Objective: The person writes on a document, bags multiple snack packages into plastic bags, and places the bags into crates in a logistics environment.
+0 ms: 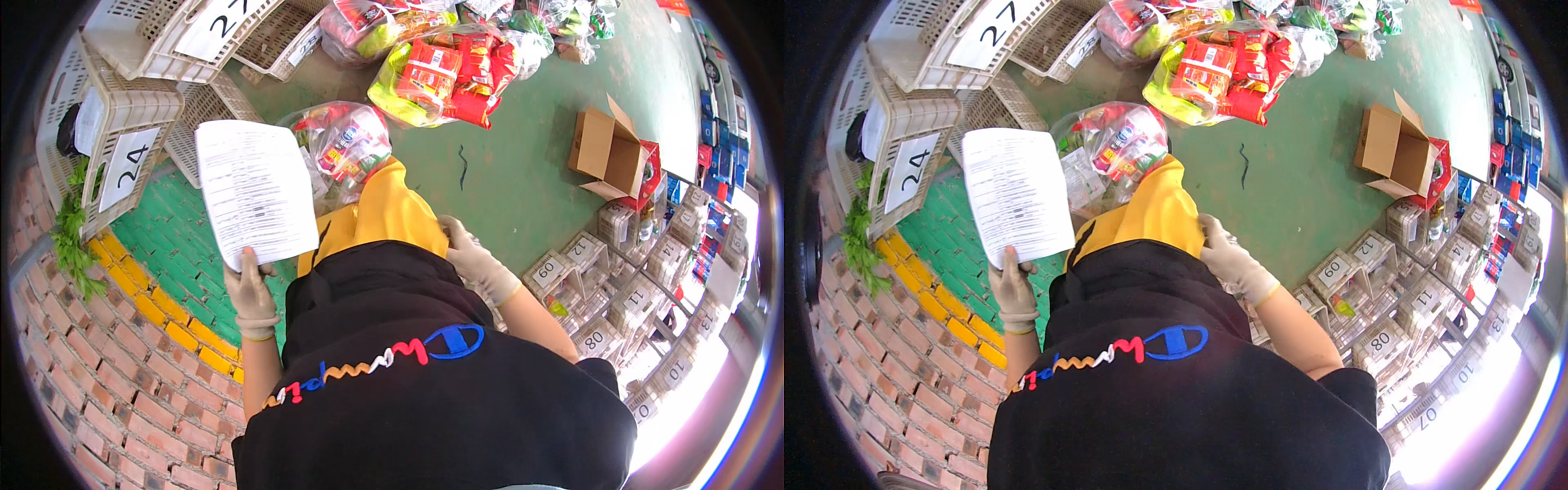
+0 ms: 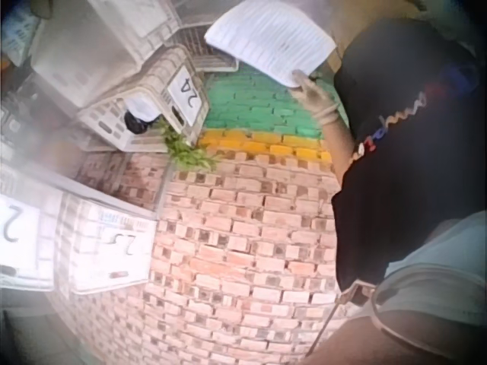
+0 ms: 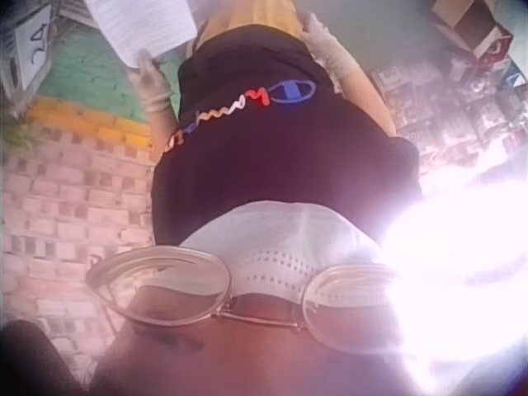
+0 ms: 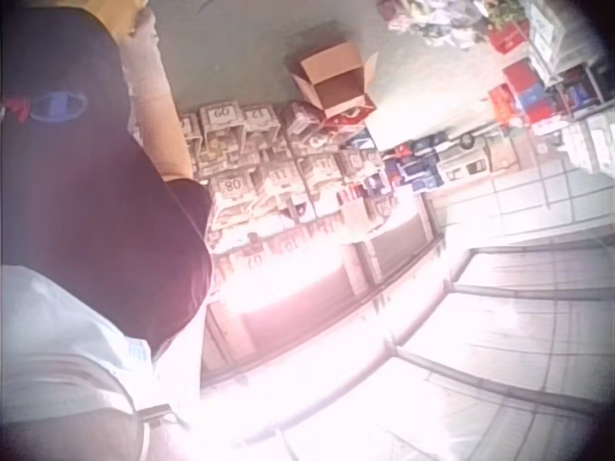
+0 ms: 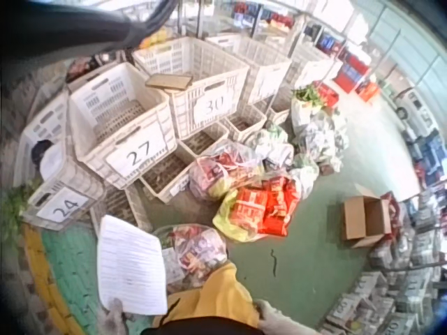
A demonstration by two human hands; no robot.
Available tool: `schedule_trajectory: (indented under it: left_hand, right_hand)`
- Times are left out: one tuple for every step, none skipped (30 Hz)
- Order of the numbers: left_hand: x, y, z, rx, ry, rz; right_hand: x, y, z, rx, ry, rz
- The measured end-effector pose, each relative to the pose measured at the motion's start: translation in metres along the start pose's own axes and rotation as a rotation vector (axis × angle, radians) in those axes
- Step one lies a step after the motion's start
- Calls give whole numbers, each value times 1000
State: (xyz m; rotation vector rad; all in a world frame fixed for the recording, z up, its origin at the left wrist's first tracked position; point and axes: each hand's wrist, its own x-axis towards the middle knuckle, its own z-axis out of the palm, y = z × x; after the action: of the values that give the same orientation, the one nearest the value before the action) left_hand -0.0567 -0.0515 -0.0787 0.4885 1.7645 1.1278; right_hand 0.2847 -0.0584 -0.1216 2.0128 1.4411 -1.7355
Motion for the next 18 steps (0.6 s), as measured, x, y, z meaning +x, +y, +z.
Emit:
schedule_trajectory:
  left_hand:
    - [4,-1,7,20,-63,-2]
    - [8,-3,19,31,-144,-9]
    - [14,-4,31,45,-219,-11]
    - [18,-3,47,28,-260,-35]
    - [21,-2,61,76,-303,-91]
    - [25,-4,76,59,-368,-109]
    - [28,-7,93,41,-432,-128]
    - [30,-11,114,37,-456,-168]
    - [34,-17,137,33,-479,-200]
    - [38,-25,157,14,-567,-223]
    - [44,-39,175,32,-602,-312]
    - [47,-56,194,30,-636,-342]
    - [51,-72,215,26,-668,-374]
    - [57,-89,236,38,-713,-443]
    - [65,-110,252,51,-754,-519]
    - [80,-163,255,414,-813,-336]
    - [101,-199,269,495,-895,-493]
    - [124,-202,299,414,-832,-618]
  right_hand:
    - [-4,-5,-7,124,10,6]
    - [-5,5,-17,-35,7,5]
    - [3,17,-23,-193,-3,-1]
    - [11,25,-30,-350,-14,-4]
    - [19,17,-41,-117,-32,-57]
    - [28,2,-51,122,-64,-111]
    - [37,-10,-58,361,-94,-163]
    - [45,-18,-63,749,-191,-116]
    - [56,-18,-64,1113,-343,-98]
    - [63,-24,-66,1280,-349,-58]
    - [71,-26,-69,1443,-362,-20]
    - [87,-8,-68,1468,-326,-12]
    - [98,7,-68,1550,-169,56]
    - [110,22,-74,1520,-87,131]
    - [124,37,-82,1487,-8,214]
    - [145,60,-83,1368,143,248]
    - [168,82,-87,1233,308,300]
    - [187,90,-100,1207,447,242]
